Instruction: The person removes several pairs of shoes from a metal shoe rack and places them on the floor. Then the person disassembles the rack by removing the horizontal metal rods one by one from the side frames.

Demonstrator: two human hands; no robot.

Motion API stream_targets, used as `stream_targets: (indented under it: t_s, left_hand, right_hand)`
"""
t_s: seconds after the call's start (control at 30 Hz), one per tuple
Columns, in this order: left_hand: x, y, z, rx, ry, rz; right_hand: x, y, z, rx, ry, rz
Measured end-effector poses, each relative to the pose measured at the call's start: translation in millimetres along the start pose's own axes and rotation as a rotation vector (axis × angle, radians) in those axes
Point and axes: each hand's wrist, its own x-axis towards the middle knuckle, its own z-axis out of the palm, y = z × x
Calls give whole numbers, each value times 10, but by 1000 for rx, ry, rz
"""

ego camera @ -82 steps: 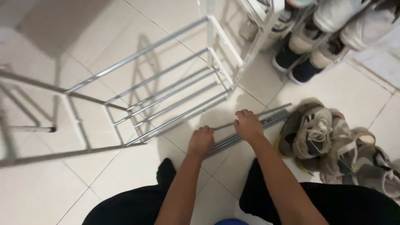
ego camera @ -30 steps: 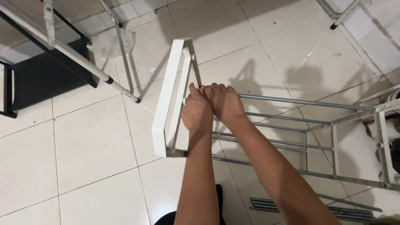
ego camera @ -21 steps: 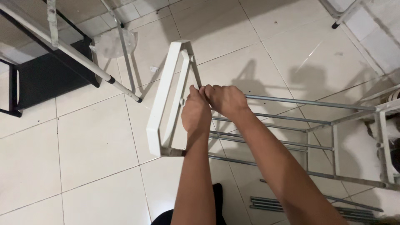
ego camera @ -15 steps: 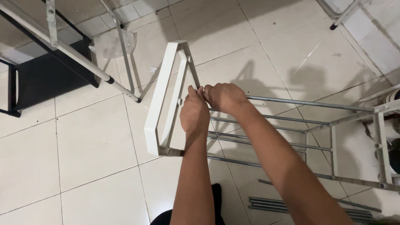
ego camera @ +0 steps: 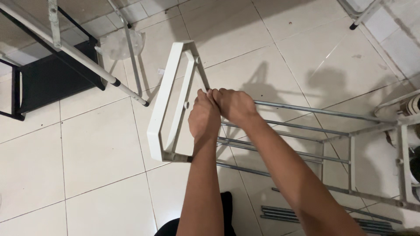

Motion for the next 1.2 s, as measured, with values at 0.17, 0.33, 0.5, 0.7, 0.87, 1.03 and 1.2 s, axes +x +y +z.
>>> stream_targets:
  t_s: [0.17,0.33,0.5,0.7,0.87,1.03,1.2]
  left_hand:
    - [13,11,-19,-20,-6,-21]
    - [0,-7,-27,-110,20,-31]
    - [5,49,-70,-128,-33,-75]
    - [-25,127,-179,-272,-75,-175]
    - [-12,87,-123,-316,-50,-161]
    - [-3,40,94,-73,53,45]
    - [-22,20,163,-27,85,85]
  right_hand:
    - [43,26,-219,96,-174,117]
    - [33,23,-235,92,-182,100]
    - [-71,46,-259,115,-73,90]
    - [-106,-7,-302,76,-55,111]
    - [-189,91,-254,222,37,-58]
    - [-467,279,-249,216,148,-4]
    - [-1135,724,-457,10,359,34]
